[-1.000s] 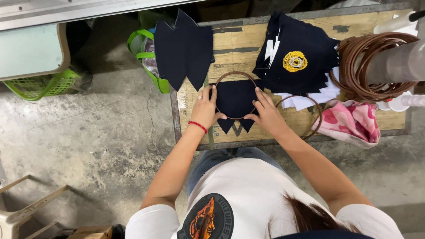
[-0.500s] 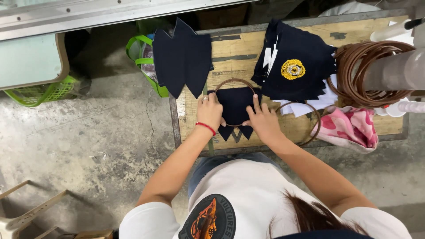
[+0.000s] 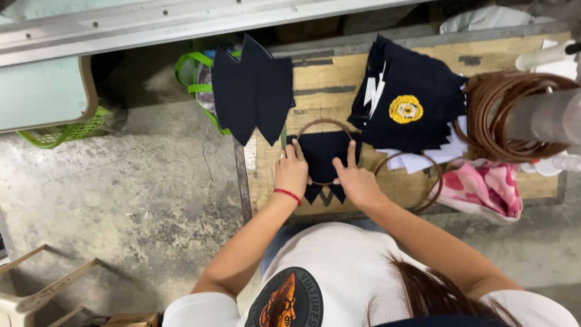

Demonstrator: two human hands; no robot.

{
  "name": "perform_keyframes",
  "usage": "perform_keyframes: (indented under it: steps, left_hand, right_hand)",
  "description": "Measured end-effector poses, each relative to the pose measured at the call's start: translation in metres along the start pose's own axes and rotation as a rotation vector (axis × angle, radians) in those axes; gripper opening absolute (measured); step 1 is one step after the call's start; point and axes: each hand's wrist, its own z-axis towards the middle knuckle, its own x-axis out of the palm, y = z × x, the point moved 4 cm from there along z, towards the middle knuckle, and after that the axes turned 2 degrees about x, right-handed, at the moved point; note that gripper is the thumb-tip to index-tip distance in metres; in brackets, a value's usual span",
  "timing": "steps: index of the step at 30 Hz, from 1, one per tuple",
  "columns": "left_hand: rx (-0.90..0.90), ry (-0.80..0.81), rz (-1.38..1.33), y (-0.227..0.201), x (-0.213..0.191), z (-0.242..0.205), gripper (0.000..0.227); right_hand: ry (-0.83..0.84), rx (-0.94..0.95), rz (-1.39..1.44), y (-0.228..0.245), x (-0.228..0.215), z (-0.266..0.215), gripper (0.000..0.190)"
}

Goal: Preparing fabric pieces for embroidery by fitting them into hoops and mounting them onto a multi-head embroidery machine.

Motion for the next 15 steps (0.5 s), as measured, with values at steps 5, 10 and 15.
perform_keyframes:
  steps: [5, 10, 15]
  left_hand:
    - [-0.040, 0.100, -0.027, 0.000, 0.005, -0.003, 0.147]
    - [-0.049, 0.131, 0.011, -0.001, 0.010, -0.002, 0.147]
    - [-0.054, 0.159, 0.019, -0.002, 0.007, -0.001, 0.149]
  right_hand:
    - [0.011, 0.010, -0.023, -0.007, 0.013, 0.004, 0.037]
    - [-0.062, -0.021, -0.091, -0.013, 0.024, 0.011, 0.038]
    - [-0.094, -0.039, -0.106, -0.020, 0.032, 0.014, 0.038]
